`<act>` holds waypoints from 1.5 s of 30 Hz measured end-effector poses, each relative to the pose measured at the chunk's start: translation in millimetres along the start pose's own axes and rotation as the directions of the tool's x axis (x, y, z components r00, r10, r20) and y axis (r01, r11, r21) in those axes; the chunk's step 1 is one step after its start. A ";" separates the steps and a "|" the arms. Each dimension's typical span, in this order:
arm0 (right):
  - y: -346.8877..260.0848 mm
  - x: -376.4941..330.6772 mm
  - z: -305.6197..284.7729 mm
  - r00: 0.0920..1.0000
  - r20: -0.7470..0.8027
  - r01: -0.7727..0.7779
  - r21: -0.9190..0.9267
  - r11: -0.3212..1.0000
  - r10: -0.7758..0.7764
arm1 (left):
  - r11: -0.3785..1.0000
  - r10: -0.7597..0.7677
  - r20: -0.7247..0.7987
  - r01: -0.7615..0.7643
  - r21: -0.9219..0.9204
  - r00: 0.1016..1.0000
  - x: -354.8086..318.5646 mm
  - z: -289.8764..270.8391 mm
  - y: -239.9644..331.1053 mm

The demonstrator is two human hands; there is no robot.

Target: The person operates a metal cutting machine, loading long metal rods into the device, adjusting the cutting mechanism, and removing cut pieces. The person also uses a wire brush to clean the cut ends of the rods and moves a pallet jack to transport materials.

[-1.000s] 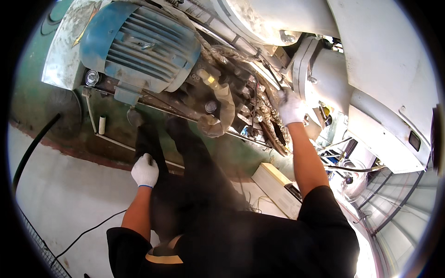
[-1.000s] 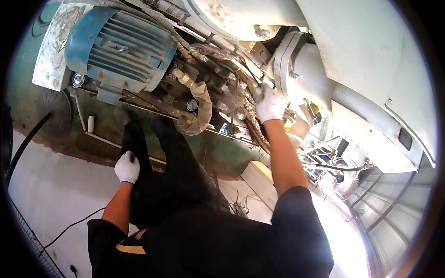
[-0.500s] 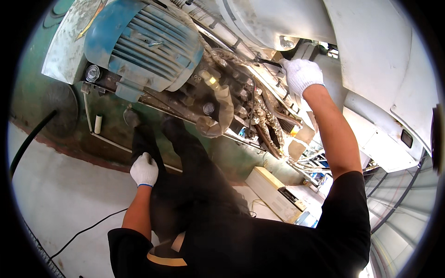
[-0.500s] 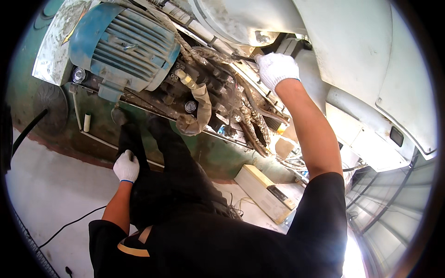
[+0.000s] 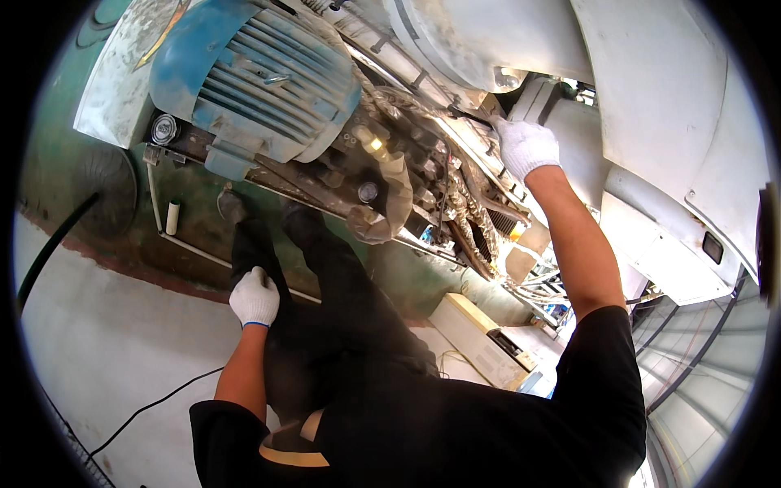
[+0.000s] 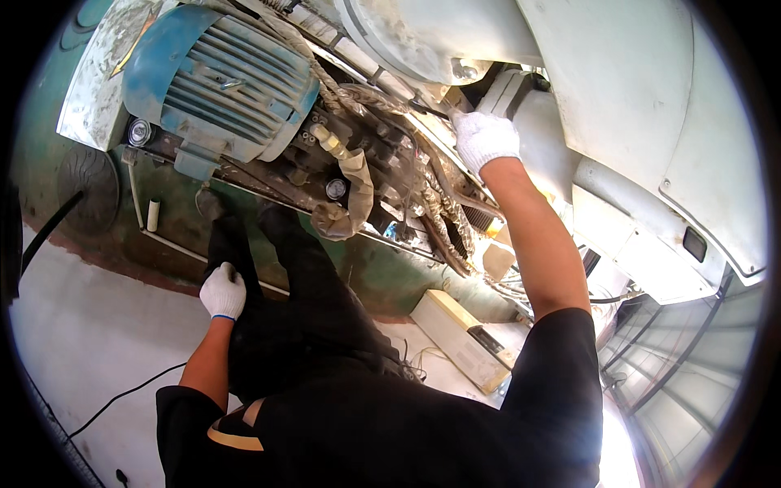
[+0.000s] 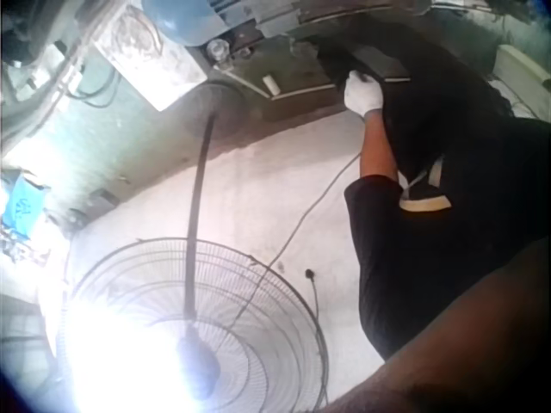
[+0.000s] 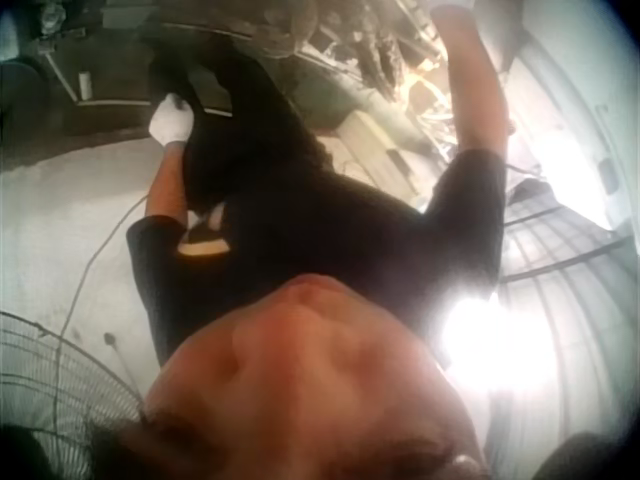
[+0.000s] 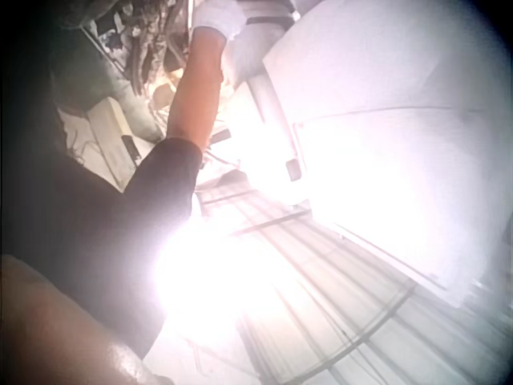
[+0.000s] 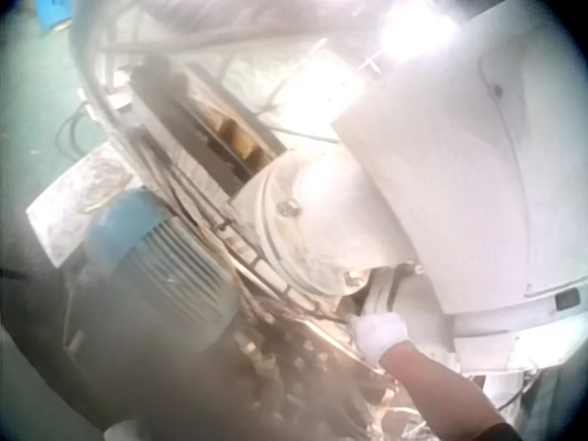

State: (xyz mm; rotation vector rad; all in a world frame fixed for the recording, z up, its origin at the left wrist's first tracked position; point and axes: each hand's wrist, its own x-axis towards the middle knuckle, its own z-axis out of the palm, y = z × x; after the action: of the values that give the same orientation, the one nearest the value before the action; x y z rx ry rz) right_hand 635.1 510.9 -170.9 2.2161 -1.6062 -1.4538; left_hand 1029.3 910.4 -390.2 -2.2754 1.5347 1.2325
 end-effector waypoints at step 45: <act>-20.4 27.6 205.1 0.984 -0.033 -0.101 0.714 0.693 0.177 | 0.991 -0.052 0.068 0.060 -0.123 0.996 -29.6 -56.3 28.1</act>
State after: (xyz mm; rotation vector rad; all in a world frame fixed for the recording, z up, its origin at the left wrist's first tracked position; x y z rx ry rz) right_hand 508.3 592.8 -314.0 2.3373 -2.5544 -0.7008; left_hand 1032.7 889.2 -324.1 -2.3112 1.3999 1.4093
